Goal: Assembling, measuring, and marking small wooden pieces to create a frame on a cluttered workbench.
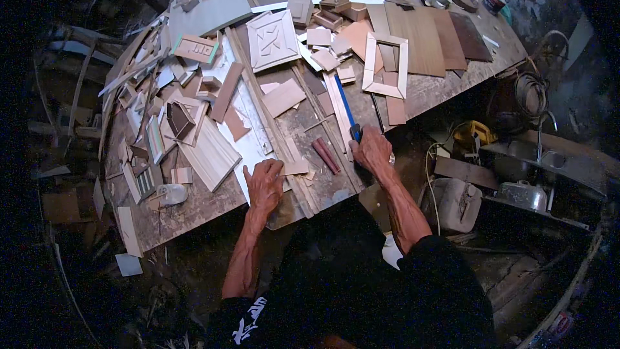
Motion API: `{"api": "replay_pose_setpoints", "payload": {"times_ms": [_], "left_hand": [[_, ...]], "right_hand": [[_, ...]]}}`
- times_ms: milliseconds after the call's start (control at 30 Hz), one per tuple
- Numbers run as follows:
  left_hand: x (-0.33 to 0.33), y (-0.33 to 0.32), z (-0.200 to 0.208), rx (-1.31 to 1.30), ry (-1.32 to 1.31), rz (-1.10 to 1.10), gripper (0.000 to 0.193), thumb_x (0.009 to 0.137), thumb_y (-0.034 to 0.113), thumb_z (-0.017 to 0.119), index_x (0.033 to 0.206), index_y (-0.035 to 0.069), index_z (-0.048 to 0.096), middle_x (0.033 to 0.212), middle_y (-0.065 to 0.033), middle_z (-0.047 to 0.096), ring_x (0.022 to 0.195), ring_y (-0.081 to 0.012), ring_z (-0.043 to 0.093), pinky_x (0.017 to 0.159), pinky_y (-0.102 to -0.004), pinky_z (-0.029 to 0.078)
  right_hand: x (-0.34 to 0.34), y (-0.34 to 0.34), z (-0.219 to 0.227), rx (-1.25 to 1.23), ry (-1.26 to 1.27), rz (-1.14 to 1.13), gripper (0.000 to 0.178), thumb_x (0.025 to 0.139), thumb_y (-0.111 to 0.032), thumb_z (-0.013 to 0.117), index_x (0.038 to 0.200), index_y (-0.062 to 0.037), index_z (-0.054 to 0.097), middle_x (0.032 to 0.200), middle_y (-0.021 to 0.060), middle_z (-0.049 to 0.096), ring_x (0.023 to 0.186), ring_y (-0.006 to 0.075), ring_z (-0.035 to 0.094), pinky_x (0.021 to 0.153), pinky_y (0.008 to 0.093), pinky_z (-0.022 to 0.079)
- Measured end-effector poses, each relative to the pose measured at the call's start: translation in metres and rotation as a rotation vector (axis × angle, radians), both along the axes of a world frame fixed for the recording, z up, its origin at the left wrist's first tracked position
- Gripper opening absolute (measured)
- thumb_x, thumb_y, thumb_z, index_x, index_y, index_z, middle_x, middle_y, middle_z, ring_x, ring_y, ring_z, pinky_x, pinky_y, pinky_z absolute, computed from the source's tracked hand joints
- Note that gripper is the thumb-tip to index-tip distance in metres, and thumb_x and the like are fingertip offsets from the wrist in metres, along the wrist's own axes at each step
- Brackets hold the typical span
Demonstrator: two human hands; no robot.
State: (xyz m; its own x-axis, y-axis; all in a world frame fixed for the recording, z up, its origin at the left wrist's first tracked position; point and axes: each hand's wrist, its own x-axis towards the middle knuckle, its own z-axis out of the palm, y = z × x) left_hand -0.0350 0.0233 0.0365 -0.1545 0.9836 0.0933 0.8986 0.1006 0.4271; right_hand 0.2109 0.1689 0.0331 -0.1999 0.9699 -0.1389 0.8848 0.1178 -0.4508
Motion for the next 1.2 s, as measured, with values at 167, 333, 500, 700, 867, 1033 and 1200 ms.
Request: {"api": "replay_pose_setpoints", "payload": {"times_ms": [167, 333, 500, 700, 867, 1033, 1200], "left_hand": [[-0.005, 0.003, -0.005, 0.0, 0.008, -0.043, 0.025, 0.082, 0.011, 0.057, 0.106, 0.014, 0.06, 0.106, -0.0032, 0.058, 0.108, -0.022, 0.052, 0.103, -0.0671, 0.017], [-0.01, 0.008, 0.0, 0.044, 0.004, -0.068, 0.023, 0.082, 0.012, 0.058, 0.105, 0.015, 0.06, 0.104, -0.0033, 0.058, 0.108, -0.0219, 0.052, 0.102, -0.0671, 0.017], [-0.017, 0.008, -0.006, 0.062, 0.02, -0.096, 0.022, 0.084, 0.012, 0.056, 0.105, 0.016, 0.06, 0.102, -0.0036, 0.057, 0.106, -0.0225, 0.052, 0.102, -0.0665, 0.017], [-0.021, 0.007, -0.007, 0.067, 0.005, -0.124, 0.023, 0.083, 0.011, 0.056, 0.105, 0.015, 0.061, 0.104, -0.004, 0.057, 0.108, -0.0228, 0.052, 0.102, -0.0669, 0.016], [-0.023, 0.006, -0.006, 0.06, 0.039, -0.137, 0.025, 0.081, 0.01, 0.057, 0.105, 0.015, 0.06, 0.105, -0.0033, 0.057, 0.108, -0.0226, 0.052, 0.102, -0.0674, 0.016], [-0.019, 0.006, -0.002, 0.034, -0.115, -0.1, 0.033, 0.079, 0.019, 0.063, 0.112, 0.011, 0.059, 0.119, -0.0068, 0.052, 0.12, -0.0252, 0.045, 0.102, -0.069, 0.013], [-0.01, 0.005, -0.01, 0.169, 0.007, -0.001, 0.053, 0.074, 0.032, 0.071, 0.12, 0.01, 0.055, 0.137, -0.0127, 0.037, 0.136, -0.0332, 0.024, 0.102, -0.0688, 0.013]], "right_hand": [[0.0, -0.003, -0.008, 0.028, -0.052, -0.061, 0.027, 0.076, -0.022, 0.05, 0.085, 0.0022, 0.056, 0.088, 0.0262, 0.06, 0.081, 0.0435, 0.059, 0.073, 0.0497, 0.047], [0.001, -0.025, -0.005, 0.256, 0.127, -0.108, 0.021, 0.08, -0.016, 0.048, 0.089, 0.0022, 0.052, 0.08, 0.0275, 0.058, 0.077, 0.0462, 0.057, 0.065, 0.0517, 0.043], [-0.019, -0.097, 0.027, -0.118, 0.371, 0.03, 0.038, 0.088, -0.014, 0.041, 0.125, -0.0048, 0.037, 0.075, 0.0327, 0.057, 0.073, 0.0511, 0.056, 0.068, 0.055, 0.043], [-0.045, -0.151, 0.038, -0.271, 0.224, 0.141, 0.062, 0.088, -0.01, 0.044, 0.145, -0.0283, 0.024, 0.086, 0.0264, 0.062, 0.076, 0.0461, 0.06, 0.066, 0.0509, 0.046], [-0.054, -0.163, 0.036, -0.231, 0.18, 0.139, 0.057, 0.09, -0.012, 0.042, 0.142, -0.0316, 0.03, 0.081, 0.0274, 0.061, 0.075, 0.0453, 0.059, 0.068, 0.0511, 0.046], [-0.056, -0.165, 0.036, -0.212, 0.122, 0.145, 0.059, 0.089, -0.013, 0.045, 0.143, -0.0304, 0.028, 0.074, 0.0286, 0.059, 0.07, 0.0463, 0.059, 0.065, 0.0531, 0.046], [-0.059, -0.168, 0.027, -0.185, 0.123, 0.159, 0.062, 0.087, -0.013, 0.047, 0.144, -0.0275, 0.027, 0.065, 0.0293, 0.056, 0.062, 0.0468, 0.057, 0.061, 0.0546, 0.045]]}}
